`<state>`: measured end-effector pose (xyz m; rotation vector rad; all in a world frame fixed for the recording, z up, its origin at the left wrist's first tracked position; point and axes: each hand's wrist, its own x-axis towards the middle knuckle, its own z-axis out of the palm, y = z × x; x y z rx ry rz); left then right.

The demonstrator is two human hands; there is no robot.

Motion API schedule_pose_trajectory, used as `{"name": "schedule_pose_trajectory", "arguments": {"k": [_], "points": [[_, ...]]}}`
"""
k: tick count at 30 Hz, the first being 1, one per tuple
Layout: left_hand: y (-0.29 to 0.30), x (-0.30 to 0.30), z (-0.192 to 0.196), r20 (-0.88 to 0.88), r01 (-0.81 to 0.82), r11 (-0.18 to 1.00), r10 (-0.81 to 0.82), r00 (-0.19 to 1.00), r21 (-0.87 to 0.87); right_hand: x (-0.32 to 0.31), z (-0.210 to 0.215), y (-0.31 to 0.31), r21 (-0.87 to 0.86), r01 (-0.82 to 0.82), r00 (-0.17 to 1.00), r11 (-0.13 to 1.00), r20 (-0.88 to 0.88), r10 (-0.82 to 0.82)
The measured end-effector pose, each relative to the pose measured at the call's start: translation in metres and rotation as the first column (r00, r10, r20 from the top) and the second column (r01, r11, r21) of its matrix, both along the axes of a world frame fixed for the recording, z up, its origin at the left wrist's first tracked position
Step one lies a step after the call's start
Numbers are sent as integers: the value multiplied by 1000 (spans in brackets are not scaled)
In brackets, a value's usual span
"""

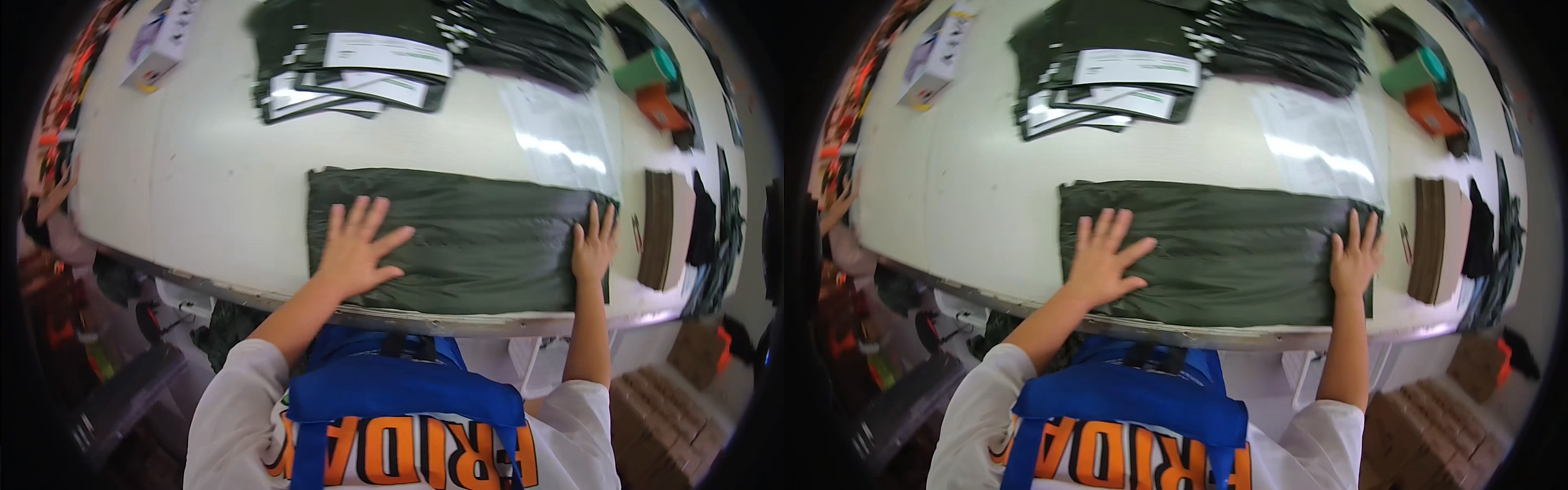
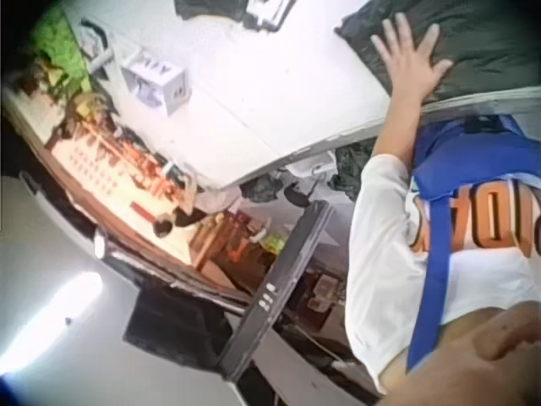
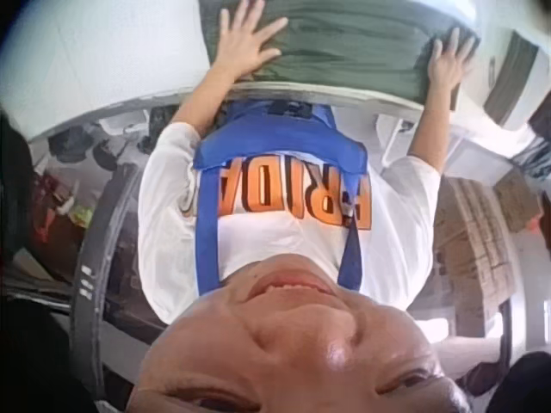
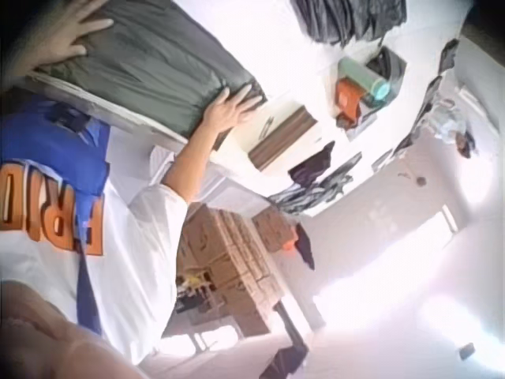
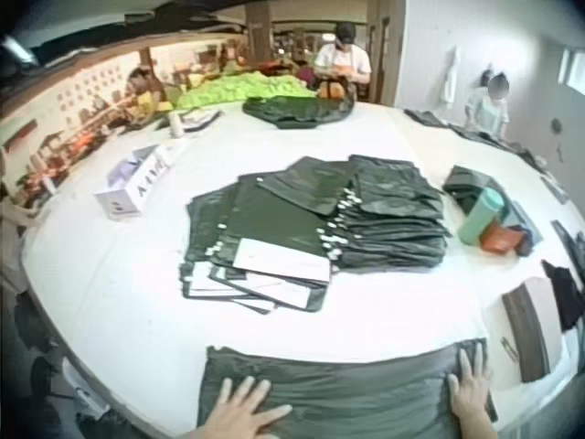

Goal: The person folds a green jacket on a table, smoothing the fabric and aligning edges. They use scissors to snip a small tag or thread, then fold the jacket into a compact rectangle and place it on a stack of similar folded items.

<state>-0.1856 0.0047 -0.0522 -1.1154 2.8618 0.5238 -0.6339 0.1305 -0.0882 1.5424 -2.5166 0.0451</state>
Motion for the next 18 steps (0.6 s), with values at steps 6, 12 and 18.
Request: {"name": "schedule_pose_trajectory", "arguments": {"k": [6,12,18], "points": [[-8,14,-24,-42,-13,997,11,999,-70,-1,-10,9,-16,23,1000,1000,-10,-23],[0,53,-7,-316,-623,711,703,637,326,60,64,-13,-287,17,957,958,282,67],[-34,63,32,-30,-243,141,911,411,960,219,33,-20,-426,167,194,889,899,394]]}}
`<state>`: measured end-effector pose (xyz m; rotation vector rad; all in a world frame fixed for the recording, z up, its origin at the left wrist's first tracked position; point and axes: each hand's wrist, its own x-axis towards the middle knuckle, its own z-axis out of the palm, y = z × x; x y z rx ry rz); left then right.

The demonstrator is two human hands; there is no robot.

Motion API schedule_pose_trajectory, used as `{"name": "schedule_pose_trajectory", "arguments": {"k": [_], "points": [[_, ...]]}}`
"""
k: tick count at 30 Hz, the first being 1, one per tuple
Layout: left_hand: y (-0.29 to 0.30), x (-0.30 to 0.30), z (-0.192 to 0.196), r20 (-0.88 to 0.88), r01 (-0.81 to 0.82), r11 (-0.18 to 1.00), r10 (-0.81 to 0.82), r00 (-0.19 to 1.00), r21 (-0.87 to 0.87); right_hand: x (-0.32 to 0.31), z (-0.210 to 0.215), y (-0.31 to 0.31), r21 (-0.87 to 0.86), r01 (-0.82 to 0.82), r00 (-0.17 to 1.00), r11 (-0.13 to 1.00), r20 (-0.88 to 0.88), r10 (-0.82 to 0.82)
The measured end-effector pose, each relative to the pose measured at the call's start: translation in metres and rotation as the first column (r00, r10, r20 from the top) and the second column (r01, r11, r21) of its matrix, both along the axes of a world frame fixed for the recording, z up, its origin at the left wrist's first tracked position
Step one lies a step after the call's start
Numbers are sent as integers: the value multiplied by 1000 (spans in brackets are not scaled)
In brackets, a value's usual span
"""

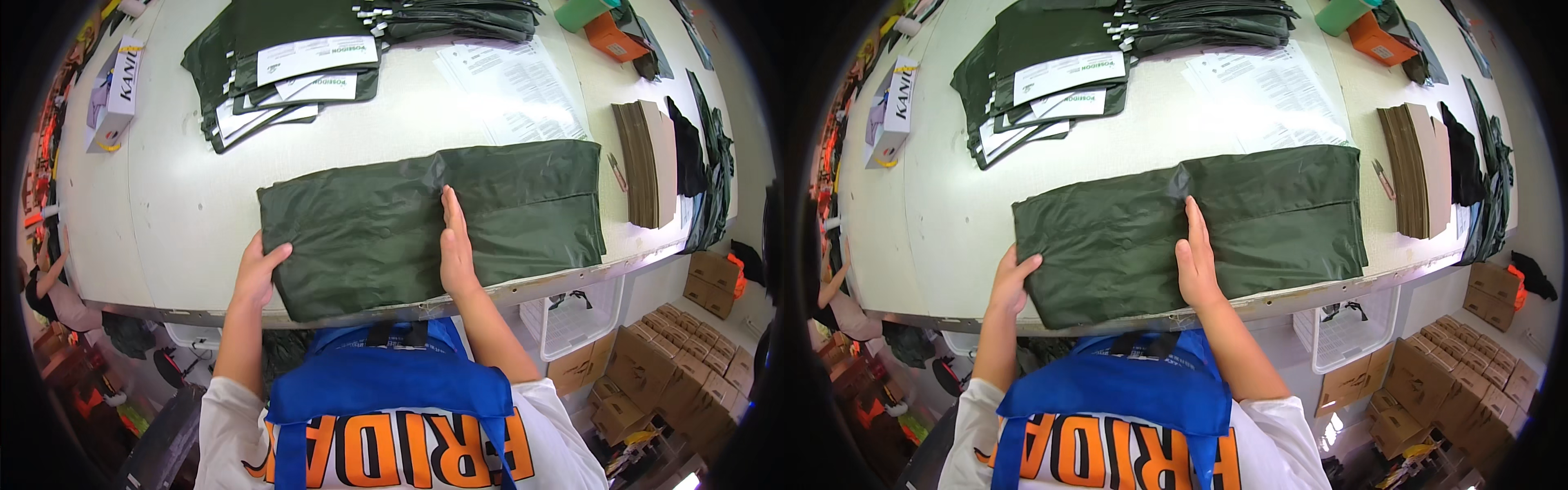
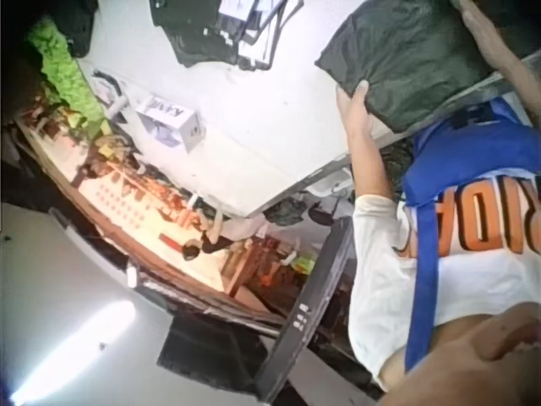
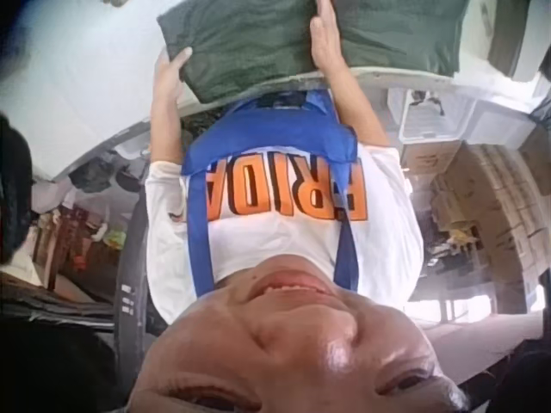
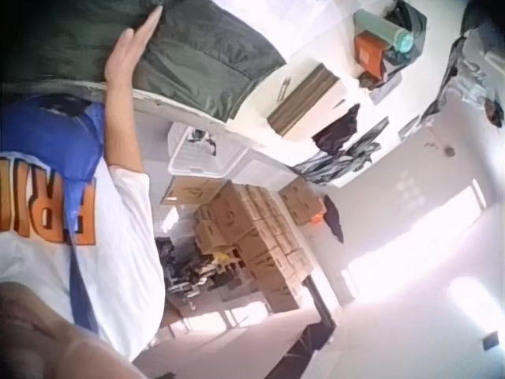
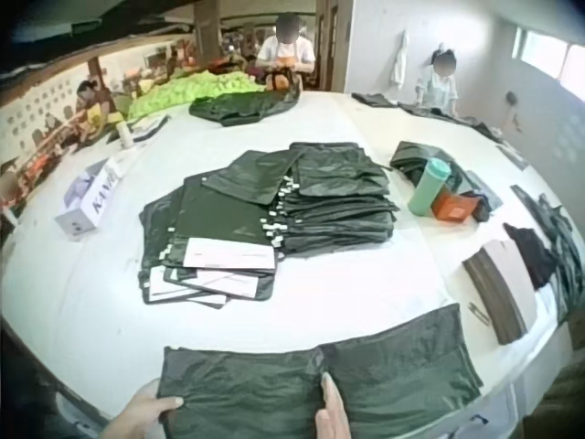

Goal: The person folds a green jacket on a table, smoothing the fabric and aligning edges. They use scissors to snip a small tag or thread, then fold the jacket into a compact rectangle and place it on a stack of similar folded items.

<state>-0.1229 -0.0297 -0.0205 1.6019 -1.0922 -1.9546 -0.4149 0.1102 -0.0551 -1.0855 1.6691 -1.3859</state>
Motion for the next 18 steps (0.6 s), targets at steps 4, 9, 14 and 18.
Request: {"name": "schedule_pose_trajectory", "arguments": {"k": [4,9,14,18], "points": [[11,-82,114,-362,-1,1000,9,932,23,-1,-30,0,-32,60,987,998,152,-54],[54,-230,161,-766,653,737,-518,379,-175,-17,-12,-3,-82,211,622,974,780,-69],[79,-226,22,205,687,478,-720,664,-548,-45,-34,11,-69,305,403,950,913,-64],[103,-220,-16,-257,523,852,-505,824,0,-57,-46,21,-32,338,272,941,960,-65]]}}
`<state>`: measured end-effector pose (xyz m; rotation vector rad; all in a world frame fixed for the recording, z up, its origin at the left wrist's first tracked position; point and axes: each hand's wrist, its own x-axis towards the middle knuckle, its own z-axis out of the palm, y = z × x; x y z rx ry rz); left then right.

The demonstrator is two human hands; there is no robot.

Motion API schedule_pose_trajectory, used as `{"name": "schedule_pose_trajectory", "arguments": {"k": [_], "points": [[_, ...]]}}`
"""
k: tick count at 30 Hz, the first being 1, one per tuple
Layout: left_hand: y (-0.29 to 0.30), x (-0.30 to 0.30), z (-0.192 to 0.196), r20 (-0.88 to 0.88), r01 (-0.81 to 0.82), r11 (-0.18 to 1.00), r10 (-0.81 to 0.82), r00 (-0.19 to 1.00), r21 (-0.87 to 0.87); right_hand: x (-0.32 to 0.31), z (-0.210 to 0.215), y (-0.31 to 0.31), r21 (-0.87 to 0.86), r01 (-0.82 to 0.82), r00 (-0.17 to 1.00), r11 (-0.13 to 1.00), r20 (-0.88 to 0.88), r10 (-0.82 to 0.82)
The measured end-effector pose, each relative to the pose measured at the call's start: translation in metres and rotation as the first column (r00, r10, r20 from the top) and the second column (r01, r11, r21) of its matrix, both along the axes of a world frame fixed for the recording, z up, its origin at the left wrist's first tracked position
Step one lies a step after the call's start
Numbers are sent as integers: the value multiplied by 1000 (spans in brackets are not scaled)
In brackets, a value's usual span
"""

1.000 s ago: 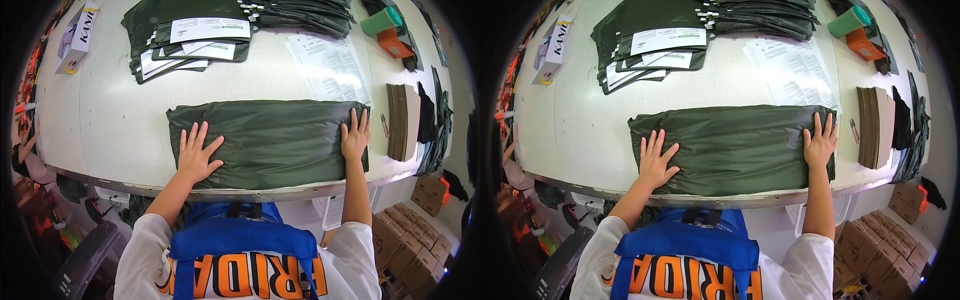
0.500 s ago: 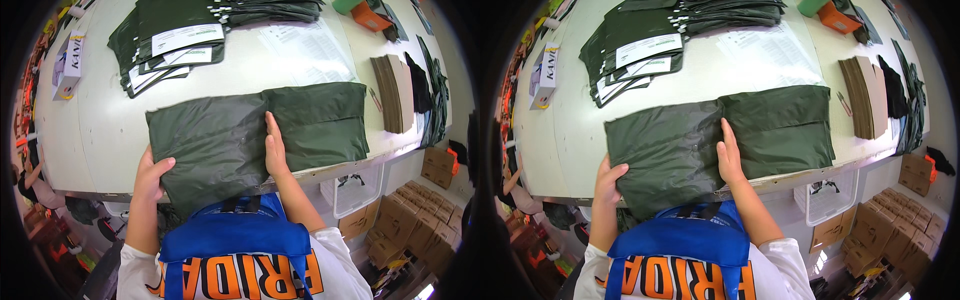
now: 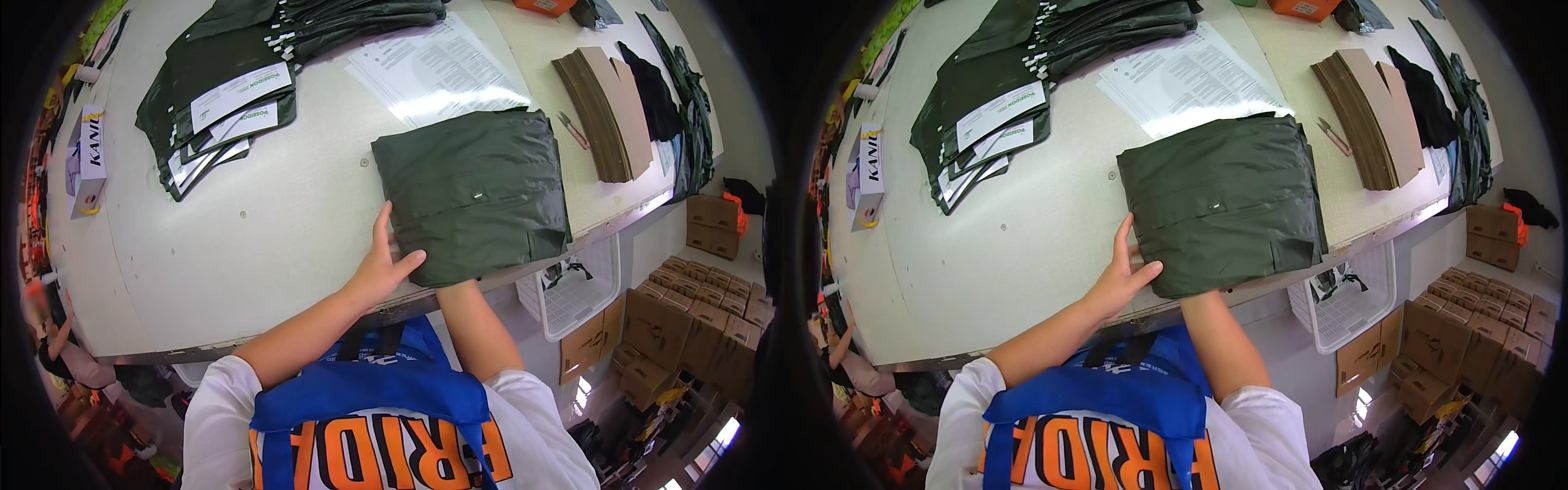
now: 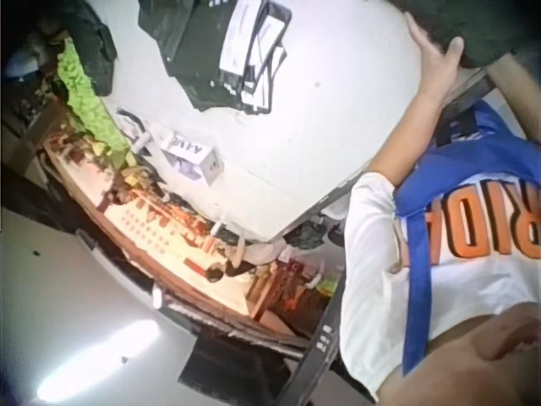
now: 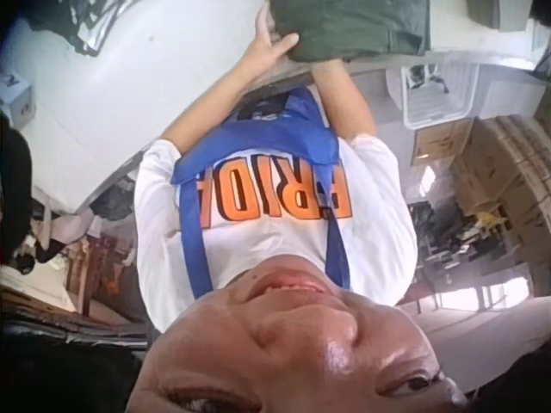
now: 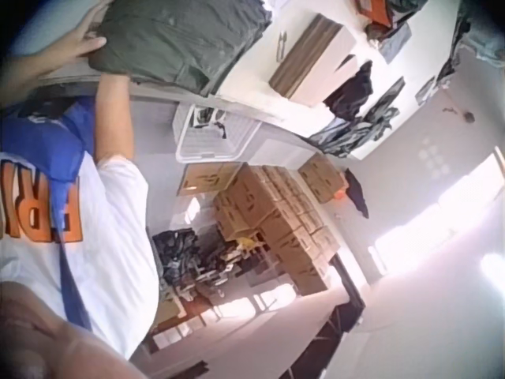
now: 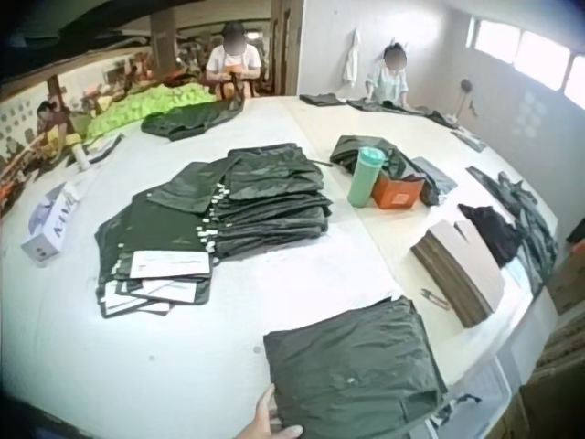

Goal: The person folds a green jacket on a table, smoothing the fabric and aligning edges. They use scissors to snip a small tag or thread, then fold the jacket into a compact rectangle and place it on a stack of similar folded items.

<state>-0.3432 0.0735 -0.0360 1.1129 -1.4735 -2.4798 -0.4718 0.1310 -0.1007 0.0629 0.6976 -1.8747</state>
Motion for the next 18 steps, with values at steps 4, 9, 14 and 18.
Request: {"name": "schedule_pose_trajectory", "arguments": {"k": [4,9,14,18], "points": [[0,-17,23,6,-155,952,159,987,265,17,48,41,214,147,971,966,156,-182],[10,-13,-10,17,-191,979,190,982,76,-57,67,179,632,535,665,560,-724,183],[12,-18,-35,78,-118,984,129,989,-131,-167,78,141,734,503,620,457,-675,401],[-2,6,-15,42,-254,966,255,966,-39,-149,96,111,803,301,457,515,-595,661]]}}
